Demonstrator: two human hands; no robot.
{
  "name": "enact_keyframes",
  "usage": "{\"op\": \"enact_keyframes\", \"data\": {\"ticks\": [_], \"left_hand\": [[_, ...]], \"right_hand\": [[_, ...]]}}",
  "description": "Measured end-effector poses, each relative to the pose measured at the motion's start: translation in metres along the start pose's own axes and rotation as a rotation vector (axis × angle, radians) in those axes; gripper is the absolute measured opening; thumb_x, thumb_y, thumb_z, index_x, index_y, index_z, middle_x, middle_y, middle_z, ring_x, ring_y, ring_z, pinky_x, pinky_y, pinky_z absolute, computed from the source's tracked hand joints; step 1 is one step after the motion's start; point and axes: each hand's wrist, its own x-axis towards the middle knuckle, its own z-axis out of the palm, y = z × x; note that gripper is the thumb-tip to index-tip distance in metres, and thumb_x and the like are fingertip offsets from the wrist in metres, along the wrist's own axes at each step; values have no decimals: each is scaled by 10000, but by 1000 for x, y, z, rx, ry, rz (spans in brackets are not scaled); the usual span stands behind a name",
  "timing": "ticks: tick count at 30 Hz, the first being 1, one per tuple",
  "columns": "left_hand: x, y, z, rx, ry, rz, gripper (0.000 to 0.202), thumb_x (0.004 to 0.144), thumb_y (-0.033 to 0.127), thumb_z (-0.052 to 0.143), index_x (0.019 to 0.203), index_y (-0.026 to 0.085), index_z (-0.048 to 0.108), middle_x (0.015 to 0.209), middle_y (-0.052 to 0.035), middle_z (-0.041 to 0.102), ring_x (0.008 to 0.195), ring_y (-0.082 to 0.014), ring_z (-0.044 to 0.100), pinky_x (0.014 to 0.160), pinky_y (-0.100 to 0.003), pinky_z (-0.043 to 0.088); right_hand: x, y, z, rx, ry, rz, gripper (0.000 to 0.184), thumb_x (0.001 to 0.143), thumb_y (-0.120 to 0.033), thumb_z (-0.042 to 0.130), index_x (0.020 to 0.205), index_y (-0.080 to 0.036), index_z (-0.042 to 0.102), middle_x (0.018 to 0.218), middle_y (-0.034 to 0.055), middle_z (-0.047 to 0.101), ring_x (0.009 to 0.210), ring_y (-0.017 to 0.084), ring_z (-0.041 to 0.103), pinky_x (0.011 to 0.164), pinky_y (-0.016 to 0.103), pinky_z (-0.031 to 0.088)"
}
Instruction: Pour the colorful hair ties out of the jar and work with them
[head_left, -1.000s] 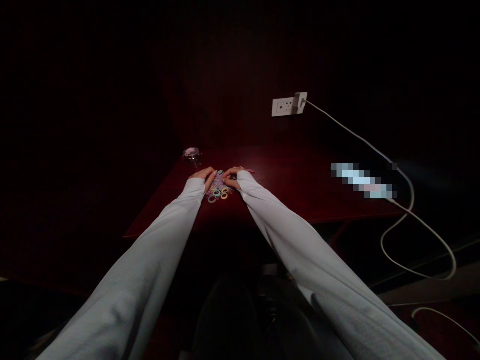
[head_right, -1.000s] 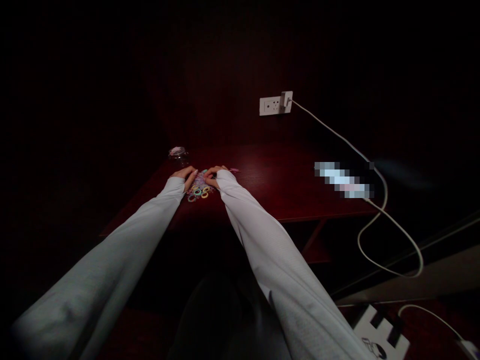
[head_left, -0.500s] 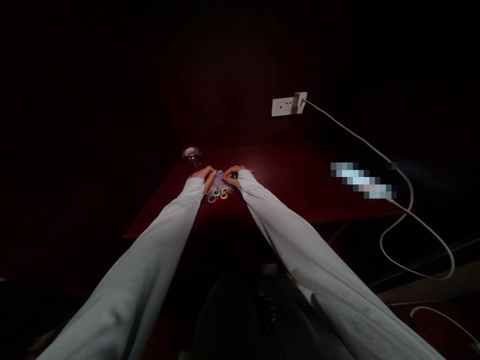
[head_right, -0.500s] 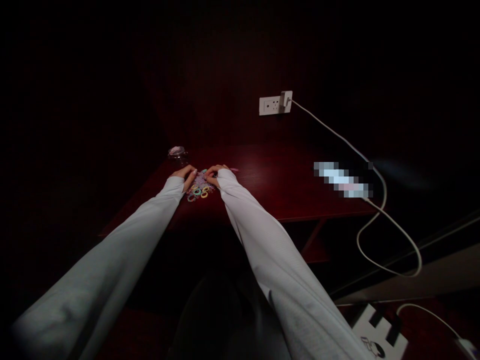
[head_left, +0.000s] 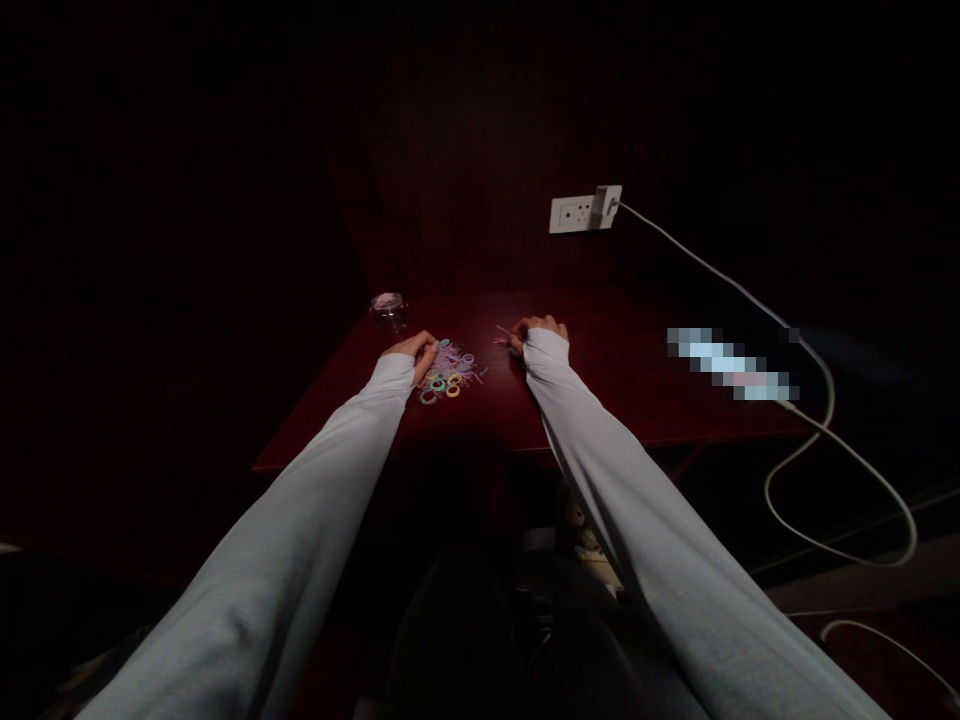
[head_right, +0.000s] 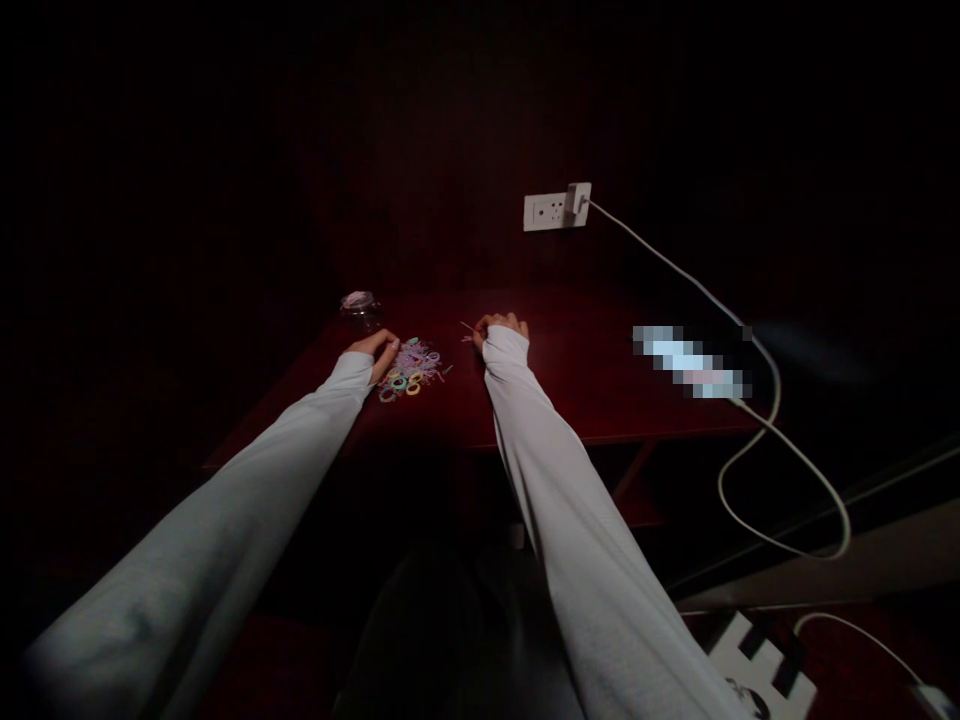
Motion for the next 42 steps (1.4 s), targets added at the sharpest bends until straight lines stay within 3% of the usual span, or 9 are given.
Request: {"op": "enact_keyframes", "data": {"ticks": [7, 16, 21, 27, 33, 42], "left_hand": [[-2, 5, -3, -12, 14, 32, 320, 1036, 447, 425, 1022, 245, 673, 928, -21, 743, 773, -167, 649, 699, -254, 432], [-1, 1, -3, 0, 4, 14, 362, 1065, 433, 380, 1016, 248, 687, 934, -35, 759, 844, -198, 683, 752, -280, 461], [0, 2, -3, -33, 4, 2, 397, 1086, 391, 342, 1039, 233, 703, 992, -43, 779, 893, -199, 709, 788, -284, 481], [1, -2, 1, -41, 15, 8, 438, 1089, 417, 304, 1037, 229, 697, 976, -50, 770, 878, -200, 702, 795, -287, 488], [9, -17, 9, -39, 23, -3, 447, 1052, 473, 290, 1026, 245, 674, 1002, -60, 773, 920, -220, 701, 811, -306, 483], [12, -23, 9, -68, 9, -8, 489, 1055, 506, 248, 1091, 251, 664, 930, -43, 761, 830, -200, 690, 777, -298, 480]], "right_hand": [[-2, 8, 4, -122, -40, -20, 236, 994, -324, 600, 1103, -211, 776, 1225, 143, 762, 1260, 334, 568, 1053, 453, 370], [1, 10, 14, 35, 43, -33, 200, 953, -370, 663, 1008, -206, 764, 1174, 161, 762, 1215, 362, 572, 1036, 492, 388], [-3, -12, 11, 124, 51, -99, 196, 980, -331, 602, 1026, -232, 764, 1115, 119, 772, 1170, 324, 574, 1005, 438, 390], [-15, -49, 16, 199, -77, -361, 186, 979, -314, 643, 1078, -249, 786, 1029, 68, 773, 1108, 277, 580, 1021, 401, 362], [-23, -65, 23, 254, -107, -396, 197, 973, -318, 662, 1123, -264, 778, 1012, 49, 746, 1094, 268, 561, 1004, 391, 372], [-27, -71, 25, 232, -141, -435, 301, 962, -379, 712, 1243, -290, 773, 1277, 81, 693, 1208, 291, 527, 1034, 431, 398]]}}
